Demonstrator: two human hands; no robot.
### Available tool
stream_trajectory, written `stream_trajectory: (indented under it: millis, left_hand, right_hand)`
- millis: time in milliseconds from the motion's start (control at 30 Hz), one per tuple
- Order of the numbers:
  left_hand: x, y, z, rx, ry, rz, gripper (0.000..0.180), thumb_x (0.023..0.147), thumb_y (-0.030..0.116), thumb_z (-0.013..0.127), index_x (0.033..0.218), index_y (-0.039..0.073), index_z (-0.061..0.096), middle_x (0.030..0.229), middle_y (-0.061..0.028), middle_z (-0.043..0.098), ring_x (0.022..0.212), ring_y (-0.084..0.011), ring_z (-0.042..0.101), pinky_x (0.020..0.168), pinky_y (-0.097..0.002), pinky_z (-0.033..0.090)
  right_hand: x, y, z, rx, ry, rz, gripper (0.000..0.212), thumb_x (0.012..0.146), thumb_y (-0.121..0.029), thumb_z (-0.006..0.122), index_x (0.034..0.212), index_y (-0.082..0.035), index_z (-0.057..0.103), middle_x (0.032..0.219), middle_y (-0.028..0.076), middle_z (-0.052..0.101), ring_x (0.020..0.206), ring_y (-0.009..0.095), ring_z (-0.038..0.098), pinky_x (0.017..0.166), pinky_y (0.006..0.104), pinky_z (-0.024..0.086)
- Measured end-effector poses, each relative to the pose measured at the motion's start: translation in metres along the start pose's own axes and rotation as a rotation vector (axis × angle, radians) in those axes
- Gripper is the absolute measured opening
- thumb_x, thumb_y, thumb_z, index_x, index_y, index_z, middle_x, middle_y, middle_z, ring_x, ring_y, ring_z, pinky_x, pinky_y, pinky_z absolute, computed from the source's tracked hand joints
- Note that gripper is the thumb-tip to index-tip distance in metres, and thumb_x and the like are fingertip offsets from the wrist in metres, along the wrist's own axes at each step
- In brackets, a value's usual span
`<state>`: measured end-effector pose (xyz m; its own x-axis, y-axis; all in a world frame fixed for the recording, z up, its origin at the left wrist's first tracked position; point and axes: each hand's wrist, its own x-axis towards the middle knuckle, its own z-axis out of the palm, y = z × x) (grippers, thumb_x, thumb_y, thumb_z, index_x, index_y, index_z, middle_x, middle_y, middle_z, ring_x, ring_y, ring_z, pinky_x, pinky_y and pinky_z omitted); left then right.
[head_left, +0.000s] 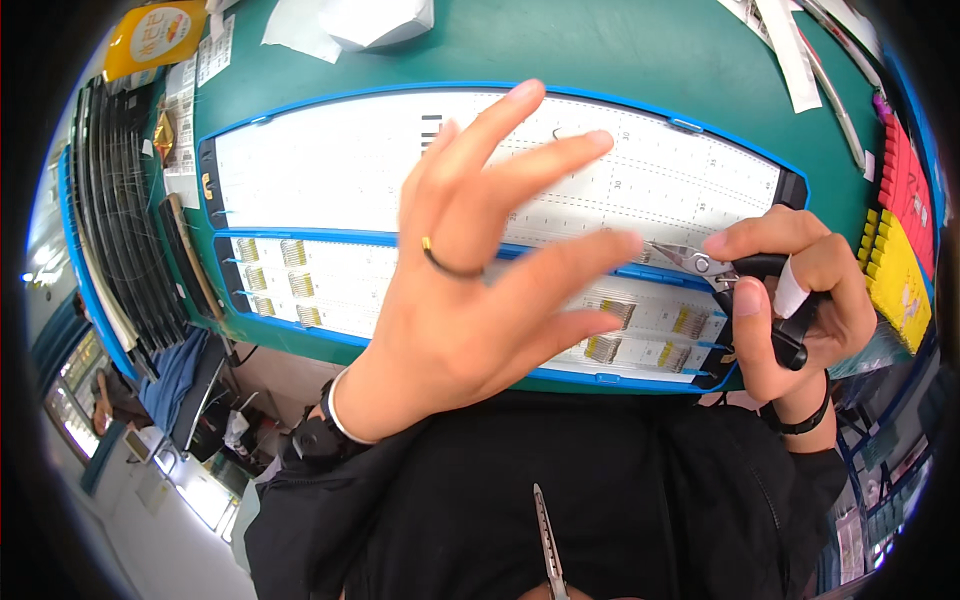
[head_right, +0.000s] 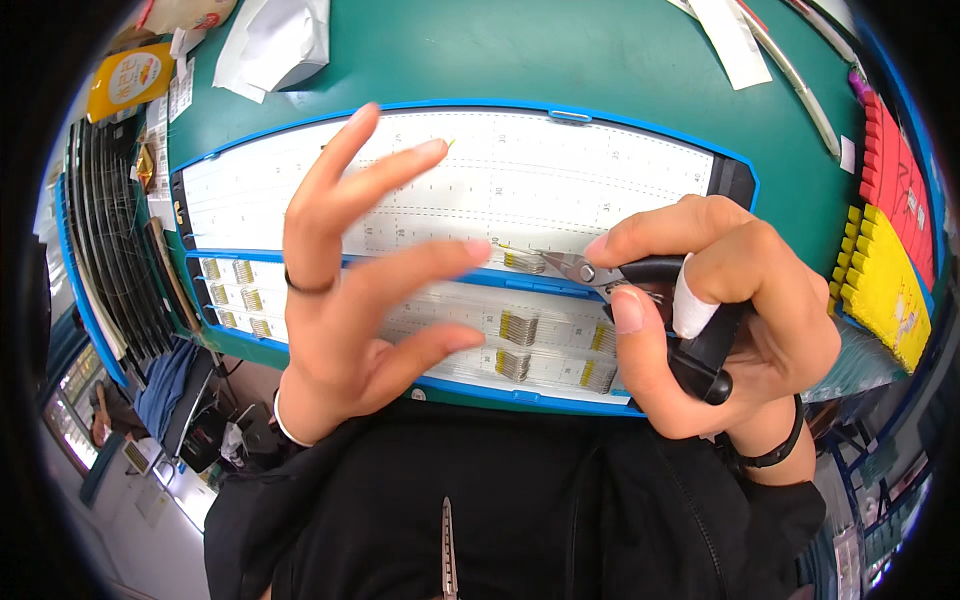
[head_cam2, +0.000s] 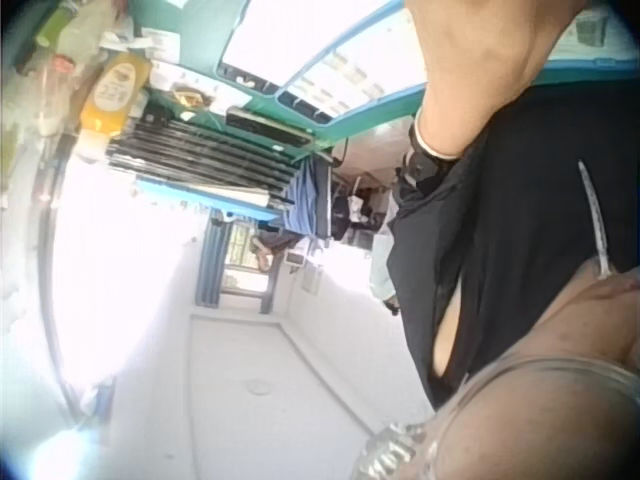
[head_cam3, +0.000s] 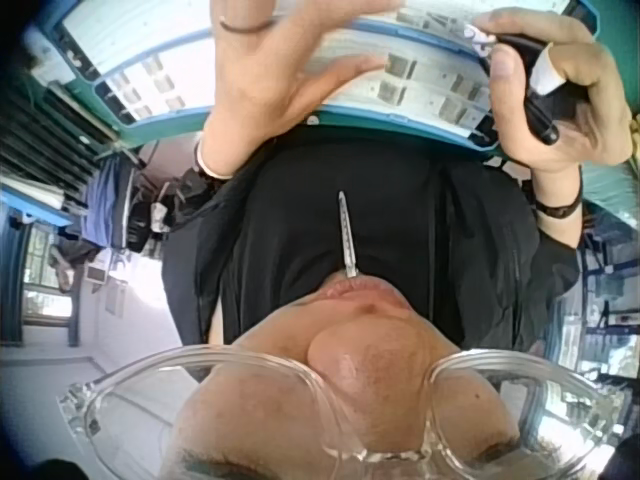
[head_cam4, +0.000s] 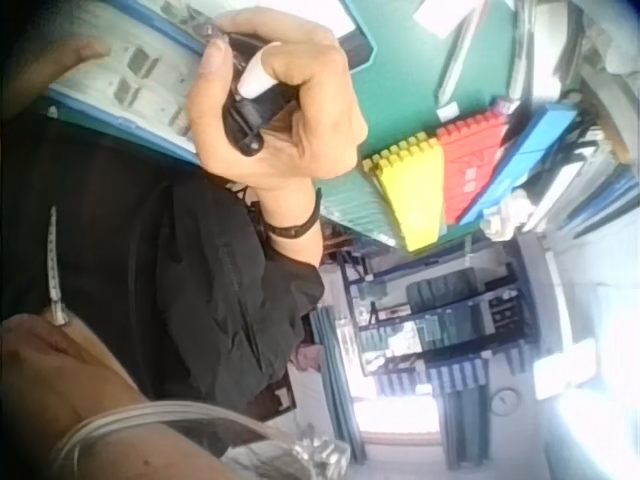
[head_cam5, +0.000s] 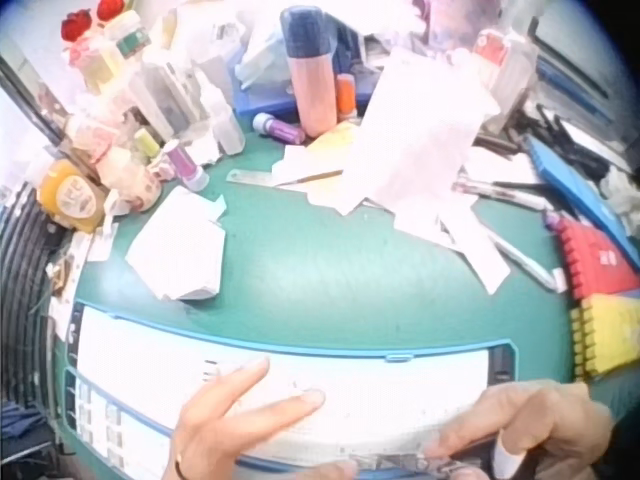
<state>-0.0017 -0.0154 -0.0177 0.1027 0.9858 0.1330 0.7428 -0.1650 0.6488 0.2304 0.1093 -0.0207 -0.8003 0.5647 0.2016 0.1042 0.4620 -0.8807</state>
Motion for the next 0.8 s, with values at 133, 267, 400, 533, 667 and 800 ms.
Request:
stream_trajectory:
  millis: [133, 267, 400, 533, 667, 800]
  left_hand:
    - [-0.018, 0.005, 0.003, 0.346, -0.181, -0.037, 0.055, 0.081, 0.059, 0.057, 0.124, 0.026, 0.07, 0.147, -0.01, 0.049, 0.141, -0.0405, 0.032, 0.113, -0.0561, 0.026]
    - [-0.019, 0.003, 0.004, 0.411, -0.248, -0.008, 0.056, 0.087, 0.065, 0.044, 0.123, 0.03, 0.07, 0.148, -0.0086, 0.049, 0.14, -0.0397, 0.033, 0.113, -0.0543, 0.026]
    - [-0.019, 0.001, 0.006, 0.454, -0.27, 0.01, 0.056, 0.089, 0.067, 0.041, 0.124, 0.033, 0.069, 0.149, -0.0083, 0.048, 0.141, -0.039, 0.033, 0.113, -0.0535, 0.026]
    - [-0.016, 0.004, 0.004, 0.462, -0.294, -0.013, 0.056, 0.089, 0.067, 0.04, 0.124, 0.034, 0.069, 0.149, -0.0083, 0.048, 0.141, -0.0392, 0.032, 0.113, -0.0537, 0.026]
    - [-0.017, 0.002, 0.005, 0.455, -0.292, -0.022, 0.055, 0.089, 0.066, 0.041, 0.124, 0.034, 0.069, 0.149, -0.0083, 0.047, 0.142, -0.0395, 0.031, 0.113, -0.0538, 0.026]
    - [-0.017, 0.002, 0.004, 0.45, -0.28, -0.011, 0.053, 0.088, 0.065, 0.044, 0.123, 0.034, 0.069, 0.149, -0.0083, 0.047, 0.142, -0.0401, 0.029, 0.113, -0.0538, 0.026]
  right_hand:
    - [0.002, -0.003, -0.001, -0.027, -0.044, 0.023, 0.02, 0.084, 0.005, 0.054, 0.084, -0.007, 0.038, 0.094, 0.024, 0.068, 0.073, 0.015, 0.057, 0.07, 0.028, 0.046]
    - [0.001, -0.004, 0.0, -0.036, -0.064, 0.047, 0.021, 0.084, 0.007, 0.051, 0.086, -0.008, 0.036, 0.095, 0.025, 0.068, 0.07, 0.015, 0.054, 0.068, 0.0286, 0.045]
    - [0.002, -0.008, -0.001, -0.044, -0.08, 0.087, 0.021, 0.084, 0.007, 0.05, 0.086, -0.009, 0.035, 0.096, 0.024, 0.067, 0.068, 0.014, 0.053, 0.067, 0.0285, 0.043]
    - [0.002, -0.011, -0.001, -0.041, -0.077, 0.112, 0.021, 0.085, 0.006, 0.05, 0.086, -0.009, 0.035, 0.096, 0.023, 0.068, 0.067, 0.014, 0.052, 0.067, 0.0284, 0.043]
    - [0.001, -0.01, 0.001, -0.027, -0.068, 0.125, 0.022, 0.086, 0.006, 0.05, 0.086, -0.009, 0.035, 0.096, 0.023, 0.068, 0.067, 0.013, 0.052, 0.067, 0.0284, 0.043]
    - [0.002, -0.01, -0.001, -0.044, -0.095, 0.1, 0.022, 0.085, 0.007, 0.05, 0.086, -0.009, 0.035, 0.096, 0.023, 0.068, 0.066, 0.014, 0.052, 0.066, 0.0285, 0.043]
